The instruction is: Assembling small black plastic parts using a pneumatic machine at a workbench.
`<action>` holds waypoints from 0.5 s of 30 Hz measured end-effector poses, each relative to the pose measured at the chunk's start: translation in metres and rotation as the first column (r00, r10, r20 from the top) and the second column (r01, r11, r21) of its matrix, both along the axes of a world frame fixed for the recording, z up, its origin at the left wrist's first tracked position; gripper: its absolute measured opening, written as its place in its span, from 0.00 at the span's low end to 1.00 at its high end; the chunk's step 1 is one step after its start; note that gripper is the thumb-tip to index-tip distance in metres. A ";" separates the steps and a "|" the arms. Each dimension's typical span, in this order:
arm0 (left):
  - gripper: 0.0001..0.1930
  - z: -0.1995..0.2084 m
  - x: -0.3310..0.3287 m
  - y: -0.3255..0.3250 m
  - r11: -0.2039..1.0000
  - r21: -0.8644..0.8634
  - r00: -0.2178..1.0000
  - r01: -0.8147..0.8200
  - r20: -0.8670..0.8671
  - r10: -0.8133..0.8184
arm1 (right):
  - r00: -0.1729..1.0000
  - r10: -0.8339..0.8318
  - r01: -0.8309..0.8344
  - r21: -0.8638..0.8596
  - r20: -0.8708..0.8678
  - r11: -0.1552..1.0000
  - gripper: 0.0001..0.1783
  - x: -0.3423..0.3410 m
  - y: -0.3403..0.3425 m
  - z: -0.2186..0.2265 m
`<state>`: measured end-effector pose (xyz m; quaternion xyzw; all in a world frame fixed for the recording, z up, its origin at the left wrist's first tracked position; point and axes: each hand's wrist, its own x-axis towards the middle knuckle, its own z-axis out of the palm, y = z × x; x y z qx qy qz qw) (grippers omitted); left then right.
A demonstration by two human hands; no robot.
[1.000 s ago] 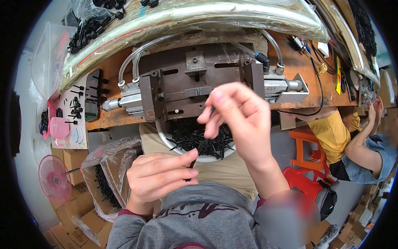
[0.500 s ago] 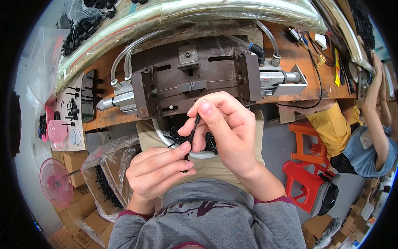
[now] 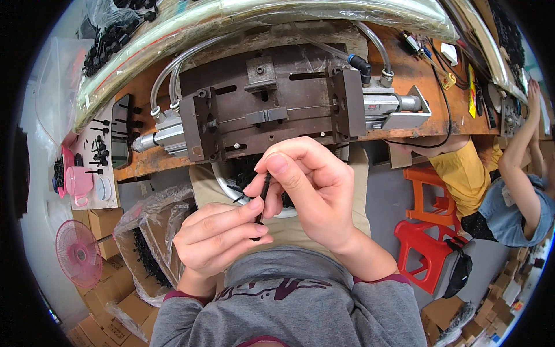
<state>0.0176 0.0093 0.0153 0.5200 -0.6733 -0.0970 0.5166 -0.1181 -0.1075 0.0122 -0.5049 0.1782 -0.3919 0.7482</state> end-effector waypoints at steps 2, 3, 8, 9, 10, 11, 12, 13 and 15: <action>0.17 0.000 0.000 0.000 1.000 -0.002 1.000 0.007 -0.006 -0.007 | 1.000 0.013 -0.013 -0.002 -0.005 1.000 0.09 -0.001 -0.001 0.000; 0.17 -0.001 0.001 0.000 1.000 -0.003 1.000 0.008 -0.007 -0.008 | 1.000 0.021 -0.021 -0.002 -0.007 1.000 0.09 -0.001 -0.001 0.000; 0.17 -0.004 0.001 0.000 1.000 0.003 1.000 0.006 -0.006 -0.006 | 1.000 0.020 -0.020 -0.003 0.001 1.000 0.09 0.000 0.000 -0.003; 0.17 -0.004 0.001 0.000 1.000 0.008 1.000 0.007 -0.012 -0.007 | 1.000 0.017 -0.017 -0.004 0.005 1.000 0.09 0.000 0.000 -0.004; 0.17 -0.004 0.001 0.000 1.000 0.013 1.000 0.007 -0.018 -0.007 | 1.000 0.021 -0.021 0.029 0.001 0.999 0.08 0.000 0.000 -0.004; 0.17 -0.003 0.000 0.000 1.000 0.017 1.000 -0.002 -0.011 0.003 | 1.000 0.024 -0.024 0.062 -0.004 0.998 0.08 -0.001 0.000 -0.002; 0.17 -0.002 0.000 -0.001 1.000 0.021 1.000 -0.011 -0.002 0.011 | 1.000 0.028 -0.027 0.095 -0.007 0.995 0.08 -0.001 0.000 -0.001; 0.18 -0.001 -0.001 -0.002 1.000 0.025 1.000 -0.020 0.006 0.020 | 0.998 0.056 -0.052 0.111 -0.028 0.992 0.08 -0.003 -0.001 -0.001; 0.18 0.001 -0.002 -0.004 0.999 0.019 0.999 -0.035 0.030 0.034 | 0.991 0.116 -0.105 0.146 -0.068 0.984 0.07 -0.007 -0.007 -0.001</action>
